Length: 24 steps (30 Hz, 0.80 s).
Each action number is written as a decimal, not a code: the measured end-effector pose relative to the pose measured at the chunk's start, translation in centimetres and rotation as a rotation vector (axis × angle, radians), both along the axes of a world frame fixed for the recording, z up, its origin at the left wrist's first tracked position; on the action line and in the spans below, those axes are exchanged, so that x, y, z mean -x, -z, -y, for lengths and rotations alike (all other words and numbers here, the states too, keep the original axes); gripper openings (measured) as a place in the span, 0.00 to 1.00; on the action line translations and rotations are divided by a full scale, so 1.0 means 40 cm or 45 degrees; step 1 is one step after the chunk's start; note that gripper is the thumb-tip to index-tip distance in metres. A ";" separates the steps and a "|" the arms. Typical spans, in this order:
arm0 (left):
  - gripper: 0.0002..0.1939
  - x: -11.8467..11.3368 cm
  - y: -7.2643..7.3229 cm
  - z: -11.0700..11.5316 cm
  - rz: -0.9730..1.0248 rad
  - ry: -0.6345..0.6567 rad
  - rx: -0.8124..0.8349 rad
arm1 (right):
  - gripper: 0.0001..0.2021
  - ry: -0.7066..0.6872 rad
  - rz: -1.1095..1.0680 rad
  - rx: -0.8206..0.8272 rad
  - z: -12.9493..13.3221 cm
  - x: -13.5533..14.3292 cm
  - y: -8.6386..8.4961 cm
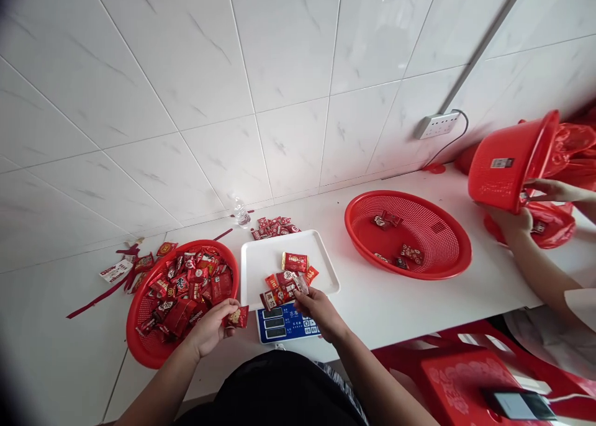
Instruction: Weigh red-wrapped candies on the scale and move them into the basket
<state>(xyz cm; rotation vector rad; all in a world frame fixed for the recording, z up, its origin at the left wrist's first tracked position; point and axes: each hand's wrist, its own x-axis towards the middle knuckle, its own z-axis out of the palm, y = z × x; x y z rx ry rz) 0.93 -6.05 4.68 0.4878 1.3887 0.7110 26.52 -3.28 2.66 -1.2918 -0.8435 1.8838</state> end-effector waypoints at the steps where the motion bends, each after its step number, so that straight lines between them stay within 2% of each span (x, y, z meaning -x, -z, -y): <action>1: 0.08 0.006 0.006 -0.002 -0.013 -0.067 -0.006 | 0.19 0.043 -0.018 0.003 -0.009 -0.005 -0.005; 4: 0.08 0.018 0.017 -0.006 -0.031 -0.185 -0.033 | 0.18 0.183 -0.068 -0.004 -0.040 -0.017 -0.024; 8: 0.10 0.018 0.019 -0.004 0.064 -0.144 -0.074 | 0.18 0.264 -0.147 -0.047 -0.069 -0.022 -0.051; 10: 0.14 0.007 0.016 0.000 0.171 -0.095 -0.074 | 0.17 0.145 -0.152 -0.087 -0.068 -0.009 -0.063; 13: 0.22 -0.024 0.008 0.011 0.368 0.033 -0.024 | 0.17 -0.253 -0.060 -0.186 -0.042 0.035 -0.075; 15: 0.25 -0.049 0.003 0.021 0.434 0.184 0.007 | 0.16 -0.492 -0.001 -0.261 -0.015 0.072 -0.078; 17: 0.23 -0.072 0.000 0.029 0.398 0.336 0.023 | 0.15 -0.616 0.031 -0.318 0.008 0.103 -0.074; 19: 0.21 -0.087 0.002 0.033 0.309 0.396 0.020 | 0.15 -0.628 0.083 -0.360 0.018 0.116 -0.065; 21: 0.20 -0.087 0.007 0.031 0.205 0.315 -0.018 | 0.15 -0.565 0.182 -0.393 0.013 0.107 -0.051; 24: 0.19 -0.054 0.014 0.017 0.019 0.009 -0.123 | 0.15 -0.425 0.458 -0.495 -0.016 0.062 -0.026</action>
